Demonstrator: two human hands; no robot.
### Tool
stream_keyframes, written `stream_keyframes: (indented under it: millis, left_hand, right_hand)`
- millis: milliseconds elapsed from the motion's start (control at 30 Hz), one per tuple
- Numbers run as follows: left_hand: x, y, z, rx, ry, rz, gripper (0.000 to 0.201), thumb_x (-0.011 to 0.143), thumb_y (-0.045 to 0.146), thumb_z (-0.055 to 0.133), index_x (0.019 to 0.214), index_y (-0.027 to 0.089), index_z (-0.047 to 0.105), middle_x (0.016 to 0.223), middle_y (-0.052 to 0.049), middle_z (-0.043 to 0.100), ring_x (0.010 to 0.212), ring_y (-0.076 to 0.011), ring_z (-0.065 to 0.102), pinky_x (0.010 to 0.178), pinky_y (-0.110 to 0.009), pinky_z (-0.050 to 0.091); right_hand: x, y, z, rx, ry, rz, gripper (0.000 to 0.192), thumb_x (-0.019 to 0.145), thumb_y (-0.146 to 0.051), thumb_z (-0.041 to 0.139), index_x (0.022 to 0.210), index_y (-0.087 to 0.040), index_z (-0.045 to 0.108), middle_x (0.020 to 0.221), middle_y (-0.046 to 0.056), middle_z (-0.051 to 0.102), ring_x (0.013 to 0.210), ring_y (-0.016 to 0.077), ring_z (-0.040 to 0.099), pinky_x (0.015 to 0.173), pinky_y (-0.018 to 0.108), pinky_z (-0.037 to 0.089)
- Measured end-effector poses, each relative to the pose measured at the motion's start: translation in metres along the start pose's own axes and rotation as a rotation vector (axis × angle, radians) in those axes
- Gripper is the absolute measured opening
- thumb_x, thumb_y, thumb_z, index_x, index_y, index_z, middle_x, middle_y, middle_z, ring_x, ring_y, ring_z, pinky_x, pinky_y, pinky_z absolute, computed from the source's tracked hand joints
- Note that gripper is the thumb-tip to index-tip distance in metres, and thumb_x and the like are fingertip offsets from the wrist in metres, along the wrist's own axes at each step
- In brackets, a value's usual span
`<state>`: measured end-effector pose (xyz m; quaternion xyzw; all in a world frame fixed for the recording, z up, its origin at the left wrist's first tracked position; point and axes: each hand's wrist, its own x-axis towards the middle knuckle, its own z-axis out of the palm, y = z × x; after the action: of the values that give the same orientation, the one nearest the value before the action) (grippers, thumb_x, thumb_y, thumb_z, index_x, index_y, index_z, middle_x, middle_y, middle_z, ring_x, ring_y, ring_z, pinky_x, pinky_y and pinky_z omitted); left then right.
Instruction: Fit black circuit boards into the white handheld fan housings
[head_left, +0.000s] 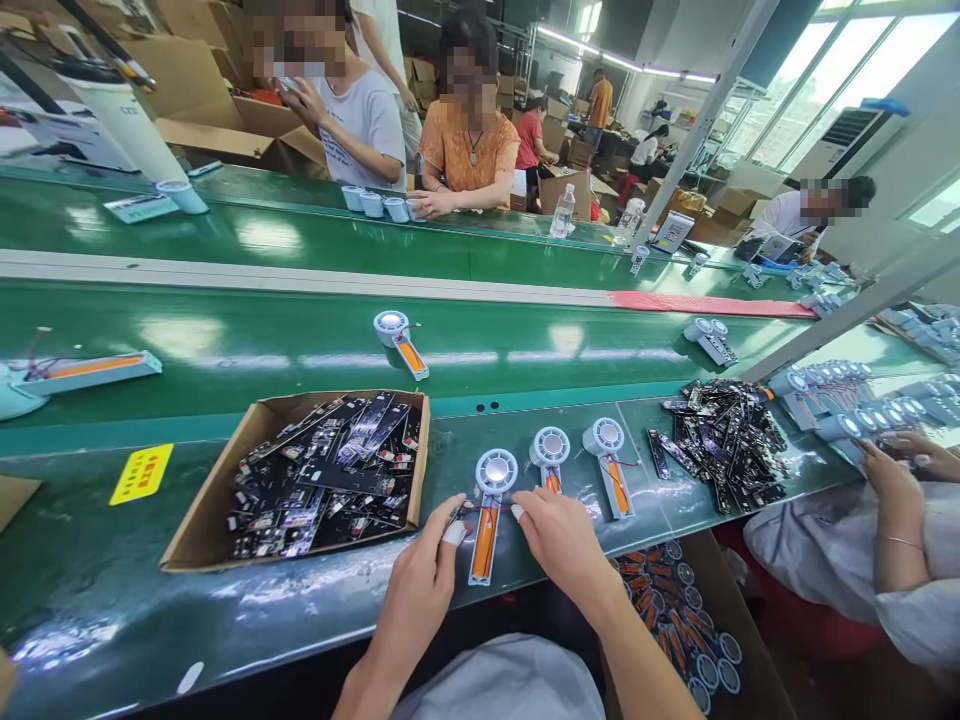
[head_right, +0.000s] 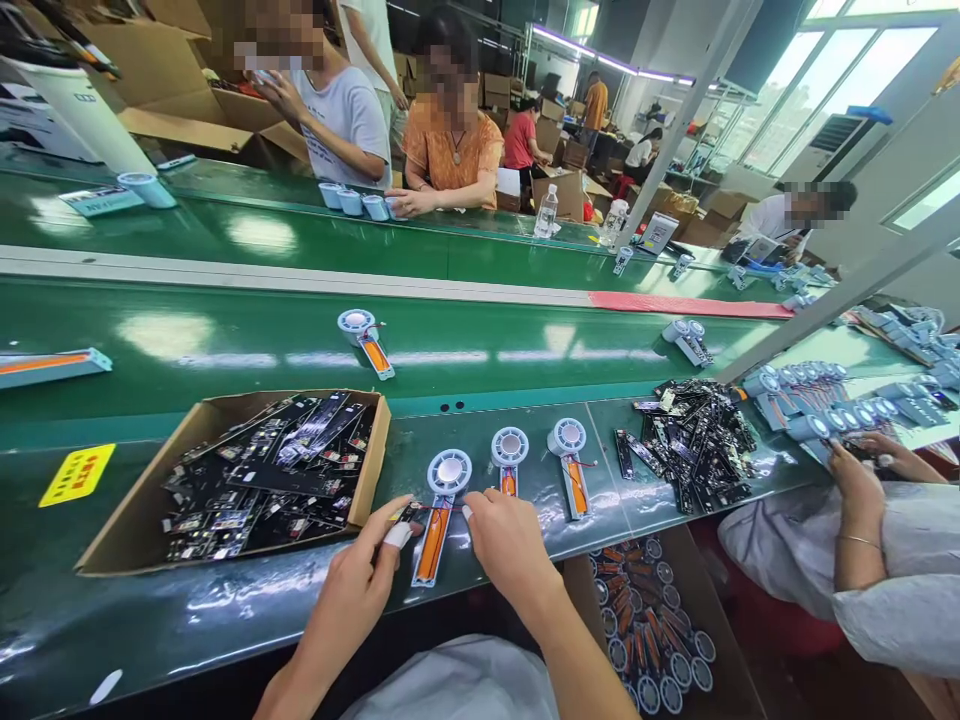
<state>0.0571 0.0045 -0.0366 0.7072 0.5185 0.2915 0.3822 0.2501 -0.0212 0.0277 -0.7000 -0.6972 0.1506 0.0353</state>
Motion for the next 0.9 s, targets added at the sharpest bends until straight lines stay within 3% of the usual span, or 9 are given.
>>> stream_keyframes:
  millis: [133, 300, 367, 567, 700, 900]
  left_hand:
    - [0.0, 0.002, -0.003, -0.013, -0.022, 0.042, 0.045, 0.094, 0.028, 0.035, 0.128, 0.018, 0.064, 0.102, -0.009, 0.079, 0.089, -0.0226, 0.075, 0.082, -0.035, 0.059]
    - [0.0, 0.003, -0.002, -0.054, 0.007, 0.062, 0.044, 0.093, 0.031, 0.038, 0.123, 0.019, 0.068, 0.113, -0.011, 0.077, 0.077, -0.0211, 0.073, 0.076, -0.034, 0.059]
    - [0.0, 0.003, -0.001, -0.064, 0.003, 0.068, 0.044, 0.092, 0.031, 0.039, 0.122, 0.019, 0.069, 0.112, -0.012, 0.076, 0.071, -0.0205, 0.071, 0.074, -0.035, 0.059]
    - [0.0, 0.004, -0.002, -0.08, -0.002, 0.04, 0.045, 0.092, 0.032, 0.037, 0.122, 0.017, 0.068, 0.098, -0.01, 0.077, 0.059, -0.0187, 0.064, 0.073, -0.036, 0.058]
    - [0.0, 0.008, -0.003, -0.1, -0.001, 0.032, 0.045, 0.091, 0.033, 0.038, 0.118, 0.015, 0.069, 0.085, -0.009, 0.076, 0.056, -0.0182, 0.061, 0.066, -0.034, 0.057]
    - [-0.002, 0.012, -0.007, -0.131, -0.002, -0.026, 0.046, 0.09, 0.035, 0.039, 0.124, 0.017, 0.065, 0.079, -0.005, 0.074, 0.057, -0.0189, 0.064, 0.06, -0.03, 0.053]
  right_hand:
    - [0.006, 0.002, 0.007, 0.14, 0.12, -0.069, 0.021, 0.098, -0.014, 0.051, 0.098, -0.022, 0.071, 0.09, 0.004, 0.076, 0.083, 0.0196, 0.072, 0.07, 0.026, 0.047]
    - [0.01, -0.004, 0.03, 0.416, 0.49, -0.084, 0.023, 0.097, -0.016, 0.049, 0.101, -0.022, 0.071, 0.1, 0.007, 0.077, 0.091, 0.0203, 0.072, 0.08, 0.029, 0.053]
    - [0.01, -0.008, 0.035, 0.498, 0.573, -0.103, 0.025, 0.097, -0.016, 0.046, 0.101, -0.022, 0.07, 0.103, 0.008, 0.076, 0.095, 0.0197, 0.072, 0.082, 0.028, 0.054]
    - [0.011, -0.005, 0.032, 0.596, 0.445, 0.074, 0.025, 0.086, -0.019, 0.056, 0.108, -0.02, 0.067, 0.094, 0.004, 0.077, 0.059, 0.015, 0.065, 0.064, 0.028, 0.054]
    - [0.014, -0.006, 0.031, 0.8, 0.421, 0.057, 0.025, 0.088, -0.025, 0.055, 0.109, -0.019, 0.066, 0.09, 0.005, 0.077, 0.059, 0.0145, 0.066, 0.058, 0.025, 0.053]
    - [0.019, -0.022, 0.037, 0.885, 0.532, 0.017, 0.032, 0.088, -0.022, 0.054, 0.119, -0.019, 0.06, 0.09, 0.005, 0.078, 0.064, 0.0142, 0.067, 0.058, 0.023, 0.054]
